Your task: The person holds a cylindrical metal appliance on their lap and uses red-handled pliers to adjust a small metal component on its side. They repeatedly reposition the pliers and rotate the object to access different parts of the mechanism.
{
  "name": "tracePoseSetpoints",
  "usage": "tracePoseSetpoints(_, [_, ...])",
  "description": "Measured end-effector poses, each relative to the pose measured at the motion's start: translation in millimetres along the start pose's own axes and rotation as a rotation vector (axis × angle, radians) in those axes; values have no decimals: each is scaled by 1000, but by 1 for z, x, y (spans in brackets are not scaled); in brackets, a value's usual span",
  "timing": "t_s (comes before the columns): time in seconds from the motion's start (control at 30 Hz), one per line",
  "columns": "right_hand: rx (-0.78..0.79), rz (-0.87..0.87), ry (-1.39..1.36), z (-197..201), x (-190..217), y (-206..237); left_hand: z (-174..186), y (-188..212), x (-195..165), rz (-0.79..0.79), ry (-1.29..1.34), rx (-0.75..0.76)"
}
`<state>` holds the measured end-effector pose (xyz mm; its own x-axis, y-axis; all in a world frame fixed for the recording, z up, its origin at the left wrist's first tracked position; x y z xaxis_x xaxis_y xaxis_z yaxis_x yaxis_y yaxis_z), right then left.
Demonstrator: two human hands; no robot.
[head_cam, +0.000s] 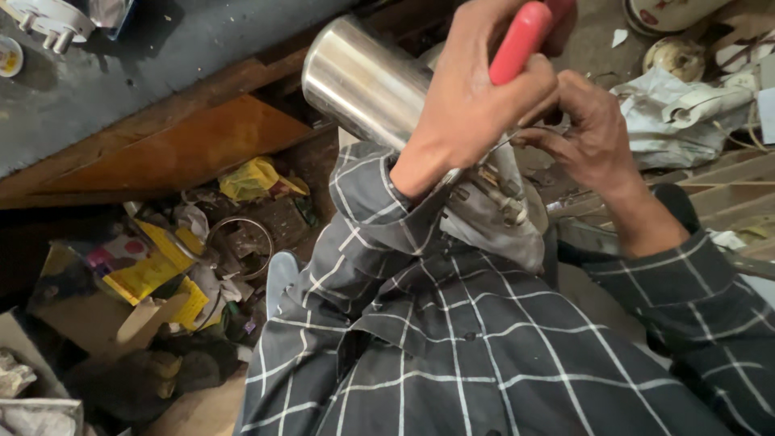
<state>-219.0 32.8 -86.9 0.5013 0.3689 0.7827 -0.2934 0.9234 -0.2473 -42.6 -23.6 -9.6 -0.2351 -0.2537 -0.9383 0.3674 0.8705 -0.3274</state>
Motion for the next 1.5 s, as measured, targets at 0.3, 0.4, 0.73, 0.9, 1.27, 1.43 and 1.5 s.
tracePoseSetpoints(0.3, [-2,283,483,23,50,-6,2,-4,5,-90,-19,-76])
tracePoseSetpoints(0.4, [58,488,730,21,84,-20,2,-6,8,-85,-47,-83])
tracePoseSetpoints(0.73, [137,654,1015,13,142,-34,0,-13,11,-6,96,-50])
tracePoseSetpoints(0.9, [79,633,830,17,132,-37,1,-8,-3,-134,-84,-117])
tracePoseSetpoints(1.27, [-5,164,331,19,43,-15,2,-8,-4,-126,-98,-75])
tracePoseSetpoints(1.43, [31,237,387,25,27,-12,4,-16,0,-186,-185,-27])
tracePoseSetpoints(1.5, [44,316,411,27,29,-12,5,-17,14,-49,-69,-19])
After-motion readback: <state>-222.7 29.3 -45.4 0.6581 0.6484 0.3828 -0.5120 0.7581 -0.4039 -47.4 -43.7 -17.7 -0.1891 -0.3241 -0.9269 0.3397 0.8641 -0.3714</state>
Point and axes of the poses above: each hand's wrist, its own y-axis away from the middle knuckle, its own z-axis out of the back of the hand, x = y × z, the point moved 6 cm from there along -y, towards the middle knuckle, and after that the axes turned 4 degrees about -y, right-handed, at the moved point
